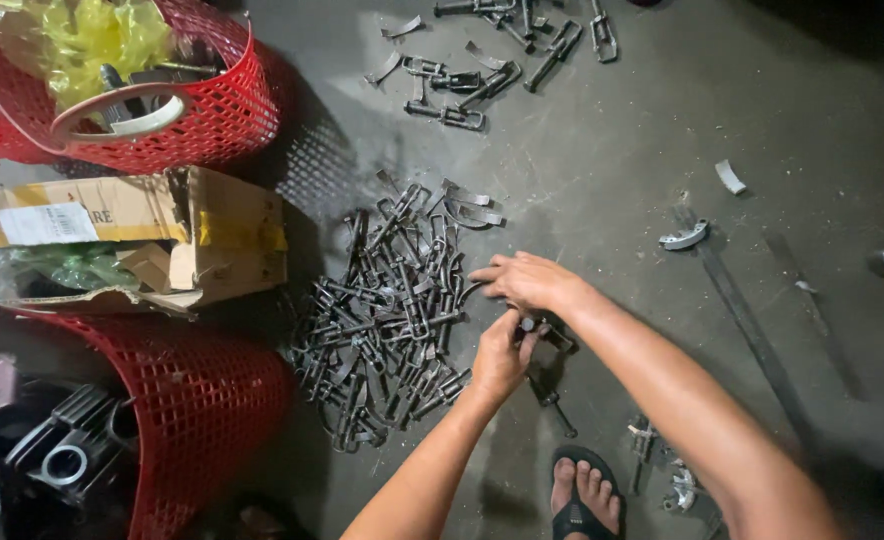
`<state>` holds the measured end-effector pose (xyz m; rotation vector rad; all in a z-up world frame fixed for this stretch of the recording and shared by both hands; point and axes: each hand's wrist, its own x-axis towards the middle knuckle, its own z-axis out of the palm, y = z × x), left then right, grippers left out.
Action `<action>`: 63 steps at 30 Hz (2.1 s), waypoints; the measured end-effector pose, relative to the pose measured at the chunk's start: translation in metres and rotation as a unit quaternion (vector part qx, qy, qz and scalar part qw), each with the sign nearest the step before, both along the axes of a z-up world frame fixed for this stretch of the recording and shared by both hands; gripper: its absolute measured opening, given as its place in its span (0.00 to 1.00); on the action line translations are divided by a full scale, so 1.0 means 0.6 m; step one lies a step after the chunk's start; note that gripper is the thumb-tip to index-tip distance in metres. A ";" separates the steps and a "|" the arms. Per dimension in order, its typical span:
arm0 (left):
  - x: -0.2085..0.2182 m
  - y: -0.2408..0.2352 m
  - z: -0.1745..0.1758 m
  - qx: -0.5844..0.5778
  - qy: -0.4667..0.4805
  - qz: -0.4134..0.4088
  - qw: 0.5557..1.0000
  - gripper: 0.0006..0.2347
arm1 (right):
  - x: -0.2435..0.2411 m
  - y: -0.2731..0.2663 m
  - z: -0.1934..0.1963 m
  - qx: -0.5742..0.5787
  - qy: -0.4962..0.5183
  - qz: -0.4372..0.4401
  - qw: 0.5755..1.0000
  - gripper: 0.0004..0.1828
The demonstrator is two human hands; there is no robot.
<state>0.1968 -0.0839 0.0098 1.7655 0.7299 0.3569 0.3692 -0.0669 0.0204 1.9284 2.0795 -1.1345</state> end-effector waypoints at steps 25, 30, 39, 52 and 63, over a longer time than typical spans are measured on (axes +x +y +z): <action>0.034 0.008 0.027 0.027 -0.005 -0.028 0.999 0.09 | -0.124 -0.333 -0.077 0.288 -0.090 -0.521 0.798 0.14; 0.039 0.007 0.017 0.033 0.001 -0.036 0.999 0.09 | -0.120 -0.326 -0.068 0.338 -0.099 -0.454 0.818 0.11; 0.047 0.010 0.034 0.036 -0.026 -0.059 0.997 0.11 | -0.122 -0.323 -0.073 0.292 -0.092 -0.467 0.829 0.16; 0.069 0.029 0.040 0.001 0.044 -0.071 0.996 0.11 | -0.113 -0.322 -0.094 0.334 -0.007 -0.492 0.804 0.16; 0.075 0.028 0.046 0.108 0.094 -0.061 0.988 0.11 | -0.108 -0.308 -0.082 0.321 0.002 -0.481 0.816 0.19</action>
